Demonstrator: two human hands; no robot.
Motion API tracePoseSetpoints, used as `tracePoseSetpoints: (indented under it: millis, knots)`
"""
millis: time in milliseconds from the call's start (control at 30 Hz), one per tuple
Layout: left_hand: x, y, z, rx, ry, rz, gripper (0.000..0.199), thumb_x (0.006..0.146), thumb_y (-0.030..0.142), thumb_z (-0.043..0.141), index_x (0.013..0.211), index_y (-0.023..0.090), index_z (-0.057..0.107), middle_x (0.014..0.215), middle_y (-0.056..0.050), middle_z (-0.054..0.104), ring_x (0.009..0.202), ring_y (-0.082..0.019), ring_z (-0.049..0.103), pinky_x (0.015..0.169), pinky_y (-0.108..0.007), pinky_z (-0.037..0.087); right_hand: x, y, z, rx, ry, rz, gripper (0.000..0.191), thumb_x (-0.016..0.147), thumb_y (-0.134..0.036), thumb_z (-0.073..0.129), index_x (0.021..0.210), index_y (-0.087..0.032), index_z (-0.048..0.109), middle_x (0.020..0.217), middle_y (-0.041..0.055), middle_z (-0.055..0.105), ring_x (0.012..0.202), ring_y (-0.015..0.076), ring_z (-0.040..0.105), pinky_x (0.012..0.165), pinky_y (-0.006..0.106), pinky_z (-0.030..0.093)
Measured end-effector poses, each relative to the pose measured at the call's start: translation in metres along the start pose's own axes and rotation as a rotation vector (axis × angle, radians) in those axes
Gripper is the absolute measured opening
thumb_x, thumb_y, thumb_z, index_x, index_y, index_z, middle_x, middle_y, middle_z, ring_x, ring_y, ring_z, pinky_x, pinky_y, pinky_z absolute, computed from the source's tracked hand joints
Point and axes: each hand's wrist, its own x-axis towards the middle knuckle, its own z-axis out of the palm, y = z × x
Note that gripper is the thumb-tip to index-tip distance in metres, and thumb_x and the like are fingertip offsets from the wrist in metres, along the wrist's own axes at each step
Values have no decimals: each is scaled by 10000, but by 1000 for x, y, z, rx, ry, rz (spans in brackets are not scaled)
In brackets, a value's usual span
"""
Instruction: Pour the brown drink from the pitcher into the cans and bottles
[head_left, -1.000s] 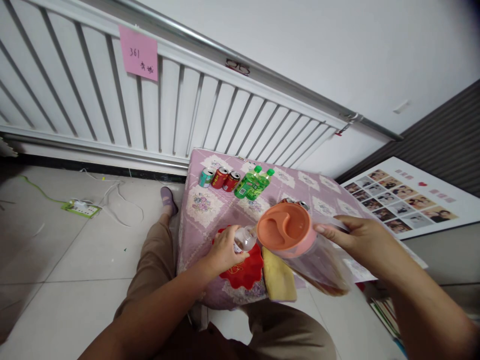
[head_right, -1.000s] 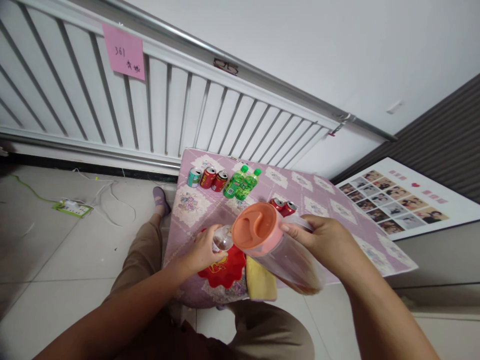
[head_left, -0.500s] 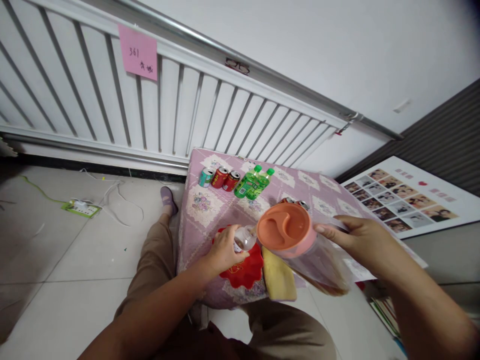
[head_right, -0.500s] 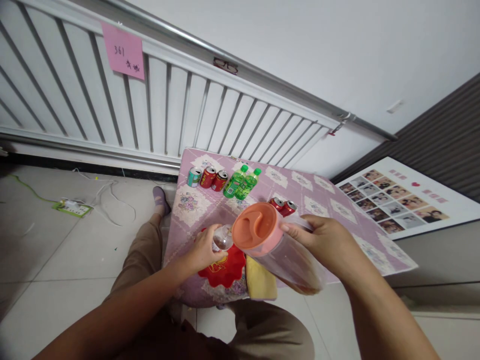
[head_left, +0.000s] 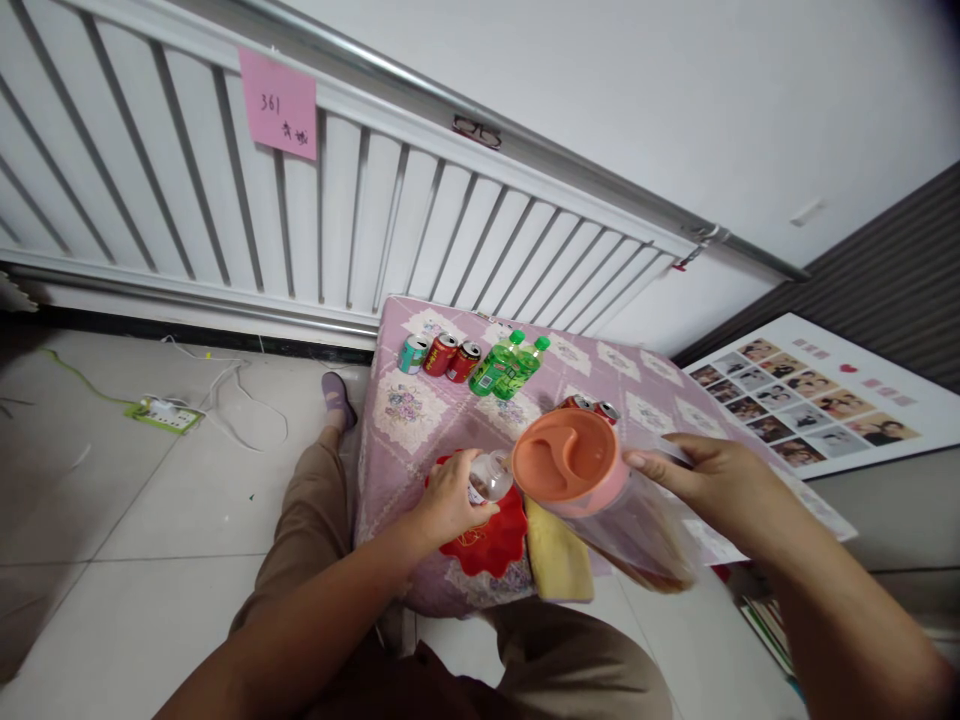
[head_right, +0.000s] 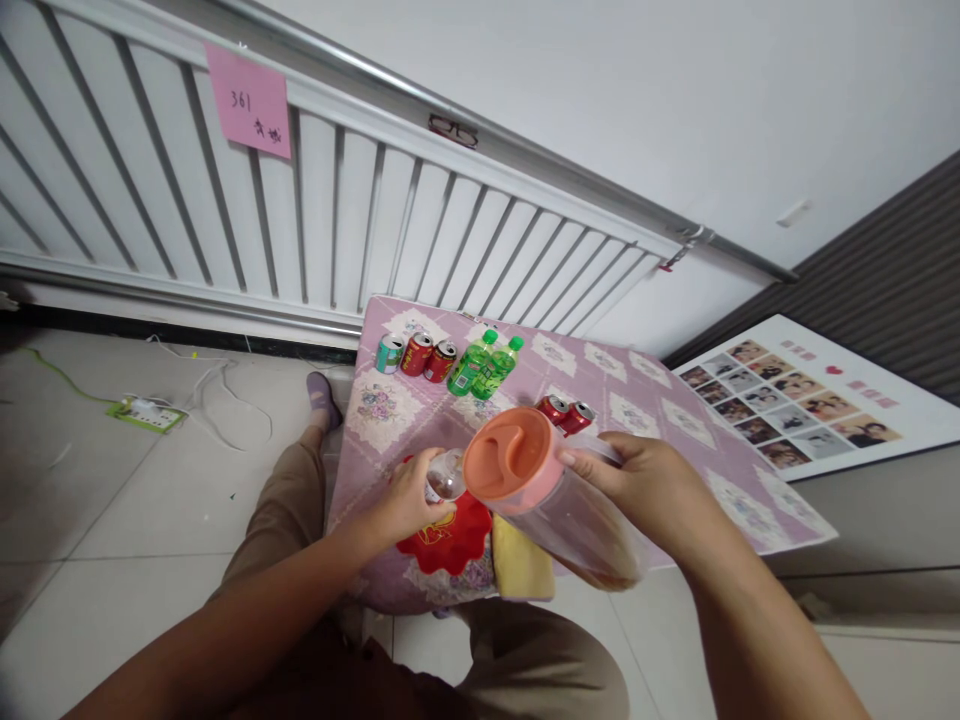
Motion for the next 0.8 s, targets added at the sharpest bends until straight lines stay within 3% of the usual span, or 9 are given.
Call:
tracePoseSetpoints:
  millis: [100,367,667,800]
  knots:
    - [0,1,-1,-8,-6,0,789,691,229,829,1369,262,427,1380,-96,620,1293,-310,573,1110,-491,411,-1,-1,0,48,-56,34,621,568,-793,639,604,-175,692,533,-13,486,536,149,413,489,281,368]
    - [-1,1,-1,-5,10,24,781,693,198,817,1360,240,413,1380,-120,612,1290,-332,574,1108,-520,420,-2,-4,5,108,-62,113,620,487,-806,635,547,-189,649,512,-17,457,523,143,382,483,289,336]
    - [0,-2,1,-2,10,26,781,690,219,816,1360,256,418,1385,-110,615,1297,-322,574,1108,-508,425,-3,3,9,180,-74,154,594,483,-751,683,644,-180,704,567,5,566,588,186,476,530,305,386]
    - [0,0,0,-4,6,21,786,689,222,818,1365,245,419,1393,-111,611,1304,-318,567,1113,-498,418,-5,2,8,187,-58,149,565,476,-738,687,581,-183,677,536,-1,523,558,167,437,506,299,358]
